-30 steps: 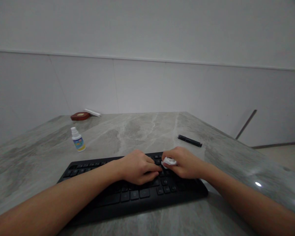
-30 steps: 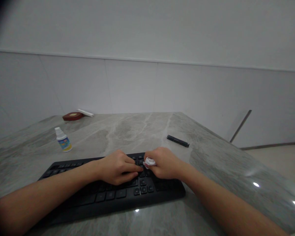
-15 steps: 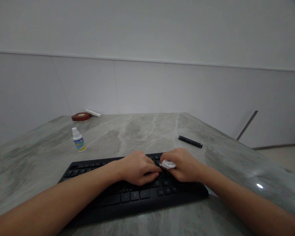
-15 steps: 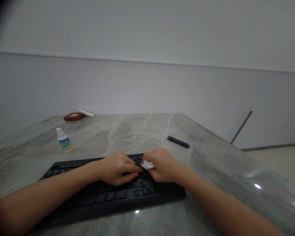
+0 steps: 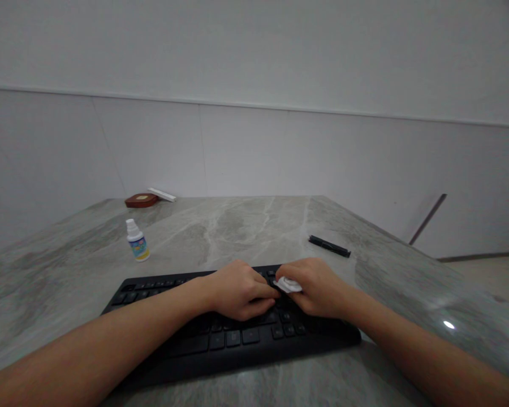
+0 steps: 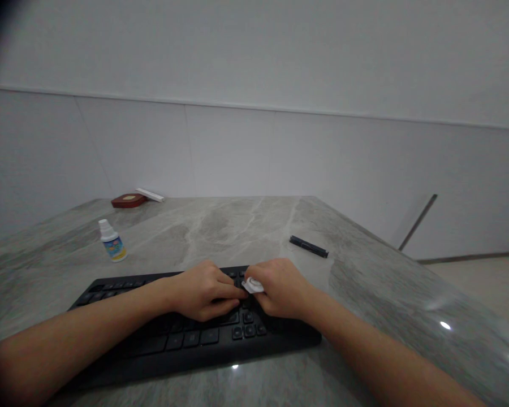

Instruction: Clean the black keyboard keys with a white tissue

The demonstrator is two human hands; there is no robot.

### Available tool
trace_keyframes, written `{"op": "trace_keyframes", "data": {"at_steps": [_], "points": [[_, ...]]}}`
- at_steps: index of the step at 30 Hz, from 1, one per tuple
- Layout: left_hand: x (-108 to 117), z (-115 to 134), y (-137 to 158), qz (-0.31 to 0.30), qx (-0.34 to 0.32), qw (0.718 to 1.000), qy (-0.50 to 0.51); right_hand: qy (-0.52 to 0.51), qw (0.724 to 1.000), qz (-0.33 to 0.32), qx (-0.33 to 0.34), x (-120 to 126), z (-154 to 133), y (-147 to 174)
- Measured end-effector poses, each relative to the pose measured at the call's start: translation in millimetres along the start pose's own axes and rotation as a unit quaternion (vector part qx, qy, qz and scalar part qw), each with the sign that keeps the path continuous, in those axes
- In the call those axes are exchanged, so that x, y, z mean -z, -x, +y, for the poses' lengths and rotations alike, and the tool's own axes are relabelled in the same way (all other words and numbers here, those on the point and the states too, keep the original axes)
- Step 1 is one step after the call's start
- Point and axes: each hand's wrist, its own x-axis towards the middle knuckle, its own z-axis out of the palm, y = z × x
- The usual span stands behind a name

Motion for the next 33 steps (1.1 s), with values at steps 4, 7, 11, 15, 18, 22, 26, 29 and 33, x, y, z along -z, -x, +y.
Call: {"op": "trace_keyframes", "data": {"at_steps": [4, 7, 11, 15, 18, 22, 26, 29, 33], "points": [[-1, 0, 1, -0.002, 0.004, 1.0, 0.002, -0.023, 0.999, -0.018, 0.027, 3, 0, 1], [-1, 0, 1, -0.002, 0.005, 1.0, 0.004, -0.037, 0.998, -0.027, 0.036, 5, 0, 2], [0, 0, 1, -0.002, 0.003, 1.0, 0.004, -0.043, 0.998, -0.032, 0.033, 6, 1, 3], [0, 0, 0, 0.001, -0.004, 1.0, 0.006, -0.036, 0.998, -0.037, 0.028, 8, 4, 4], [0, 0, 0, -0.002, -0.003, 1.0, 0.004, -0.025, 0.999, -0.043, 0.017, 10, 4, 4], [0, 0, 0, 0.0, 0.0, 1.0, 0.002, -0.024, 0.999, -0.038, 0.007, 9, 3, 2], [0, 0, 0, 0.003, 0.002, 1.0, 0.007, -0.018, 1.0, -0.026, -0.003, 7, 3, 1], [0, 0, 0, 0.0, 0.003, 1.0, 0.006, -0.007, 1.0, -0.026, -0.015, 8, 4, 2], [1, 0, 1, 0.001, 0.0, 1.0, 0.007, -0.025, 0.999, -0.047, 0.003, 11, 5, 4]]}}
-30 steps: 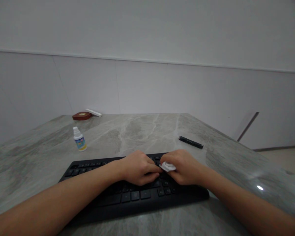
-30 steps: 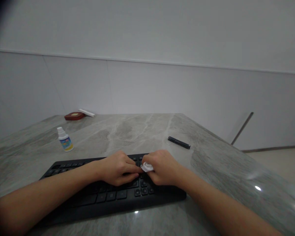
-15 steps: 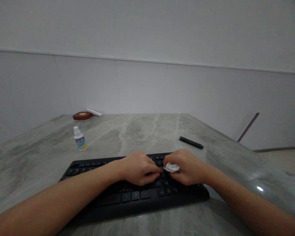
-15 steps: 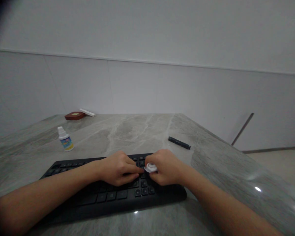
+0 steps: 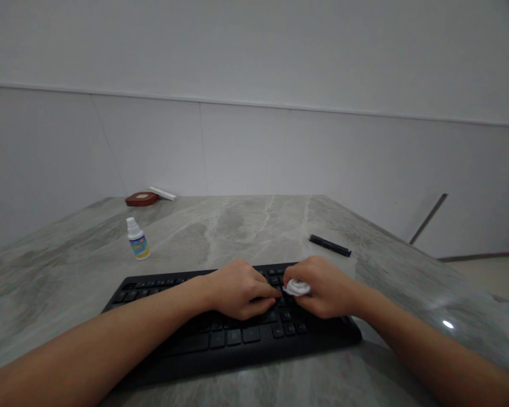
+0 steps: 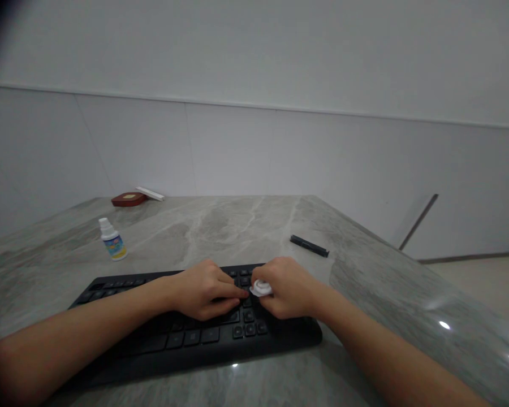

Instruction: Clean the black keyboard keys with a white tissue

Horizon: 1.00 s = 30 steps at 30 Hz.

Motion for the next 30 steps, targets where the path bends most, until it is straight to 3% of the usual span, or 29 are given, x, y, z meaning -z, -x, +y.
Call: {"op": "trace_keyframes", "data": {"at_steps": [4, 13, 21, 30], "points": [[-1, 0, 0, 0.005, -0.004, 1.0, 0.001, -0.028, 1.0, 0.006, 0.013, -2, -1, -1], [-3, -2, 0, -0.001, 0.004, 1.0, -0.002, 0.012, 0.997, 0.064, -0.038, -13, 6, -4], [-1, 0, 0, -0.006, 0.004, 1.0, 0.0, -0.024, 0.997, 0.053, 0.045, -10, 6, -3], [-2, 1, 0, -0.006, 0.003, 1.0, -0.001, -0.019, 0.996, 0.071, 0.046, -12, 3, -5]]}}
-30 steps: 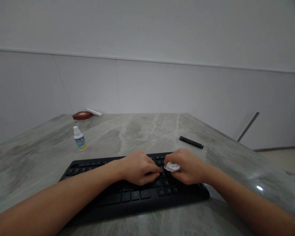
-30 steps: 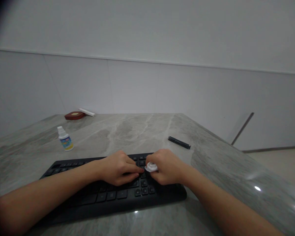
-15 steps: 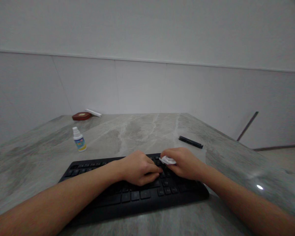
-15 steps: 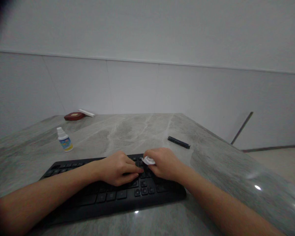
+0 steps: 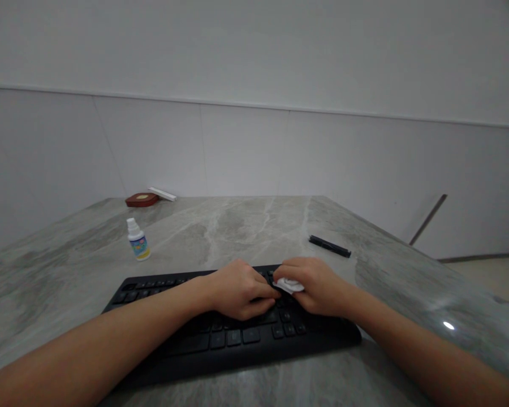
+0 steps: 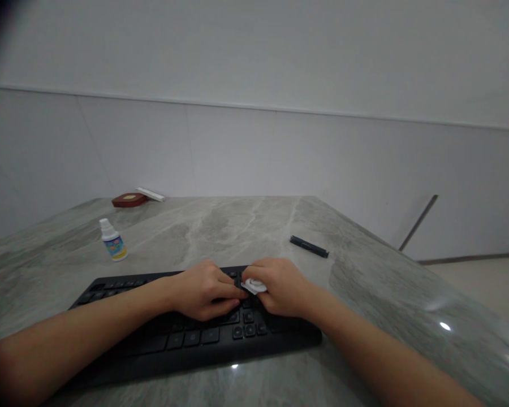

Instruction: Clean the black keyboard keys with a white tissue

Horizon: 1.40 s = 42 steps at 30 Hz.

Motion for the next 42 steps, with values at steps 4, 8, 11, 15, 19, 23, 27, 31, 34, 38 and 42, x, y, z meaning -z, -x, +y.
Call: {"op": "trace_keyframes", "data": {"at_steps": [4, 8, 11, 15, 19, 23, 27, 31, 34, 38, 42], "points": [[-0.2, -0.7, 0.3, 0.004, 0.0, 1.0, -0.008, -0.006, 1.0, -0.024, -0.009, 1.1, -1.1, 0.1], [0.9, -0.7, -0.6, 0.025, 0.0, 0.999, -0.02, 0.017, 0.999, -0.04, -0.017, 1.3, 0.0, -1.1], [1.9, -0.1, -1.1, 0.03, 0.004, 0.999, -0.021, 0.01, 0.999, -0.041, -0.013, 0.1, 0.5, -2.4], [2.9, 0.0, -0.4, 0.002, 0.012, 1.0, -0.009, -0.012, 0.999, -0.043, -0.006, 0.3, -0.6, -2.1], [3.1, -0.6, 0.1, -0.016, 0.02, 1.0, 0.002, -0.035, 0.998, -0.049, 0.009, 3.5, -3.5, -0.3], [2.6, -1.1, -1.0, -0.012, 0.015, 1.0, 0.022, -0.037, 0.998, -0.049, 0.019, 4.3, -6.4, -2.3], [2.8, -1.0, -1.3, -0.011, 0.015, 0.999, 0.036, -0.051, 0.997, -0.041, 0.051, 1.8, -6.7, -6.0], [2.7, -0.3, -1.3, -0.011, 0.012, 0.999, 0.038, -0.061, 0.993, -0.059, 0.087, 0.9, -6.3, -6.7], [2.9, 0.5, -2.2, -0.009, 0.011, 0.999, 0.041, -0.028, 0.996, -0.05, 0.069, 1.3, -7.1, -6.7], [4.5, 1.4, -3.4, -0.007, 0.01, 0.999, 0.045, -0.016, 0.997, -0.041, 0.06, 1.9, -8.9, -6.8], [4.7, 1.1, -3.2, -0.008, 0.01, 0.999, 0.049, -0.025, 0.996, -0.047, 0.066, 2.2, -8.4, -6.0]]}}
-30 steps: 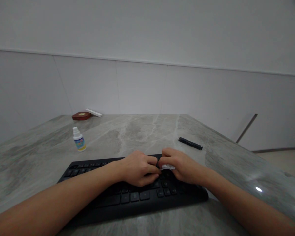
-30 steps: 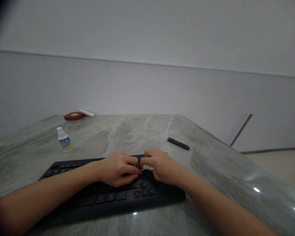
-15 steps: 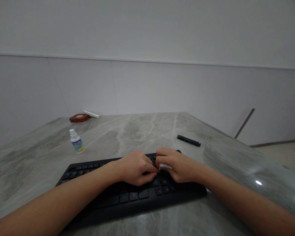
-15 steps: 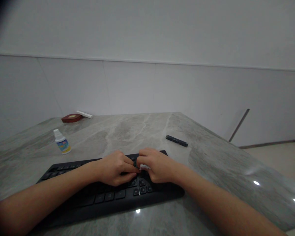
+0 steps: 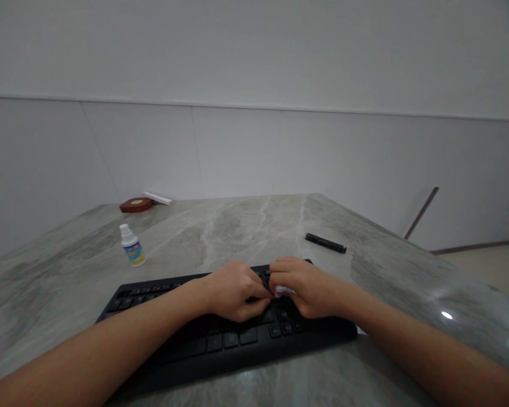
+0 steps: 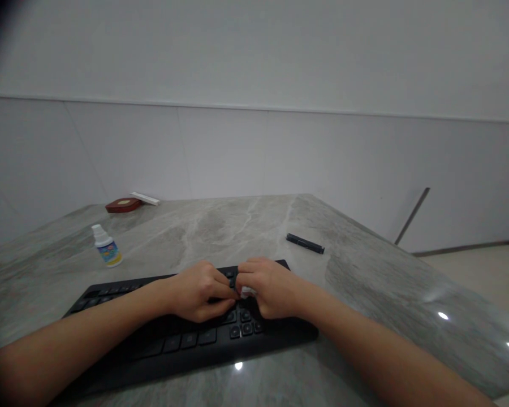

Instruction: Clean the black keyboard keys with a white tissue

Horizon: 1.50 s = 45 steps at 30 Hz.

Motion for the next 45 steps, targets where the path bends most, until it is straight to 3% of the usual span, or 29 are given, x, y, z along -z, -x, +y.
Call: {"op": "trace_keyframes", "data": {"at_steps": [7, 12, 16, 21, 23, 30, 35, 45], "points": [[0, -1, 0, -0.002, 0.001, 1.0, -0.003, -0.001, 0.999, 0.028, -0.042, -4, 5, 1], [1, 0, -1, -0.004, -0.002, 1.0, 0.004, -0.031, 0.999, -0.009, -0.017, 2, 4, 1], [0, 1, -1, 0.009, 0.012, 1.0, 0.013, -0.023, 0.998, -0.032, -0.049, 12, 12, 6], [0, 0, -1, 0.007, 0.023, 0.999, 0.036, -0.003, 0.994, 0.058, -0.09, 16, 24, 15], [1, 0, -1, 0.005, 0.024, 0.999, 0.043, -0.014, 0.994, 0.066, -0.087, 13, 24, 15], [2, 0, -1, 0.007, 0.021, 0.998, 0.054, -0.022, 0.998, -0.007, -0.066, 4, 16, 13], [1, -1, -1, 0.0, 0.023, 0.998, 0.05, 0.024, 0.994, 0.043, -0.096, 2, 16, 13], [2, 0, -1, 0.009, 0.019, 0.999, 0.05, 0.079, 0.98, 0.034, -0.18, 3, 6, 7]]}}
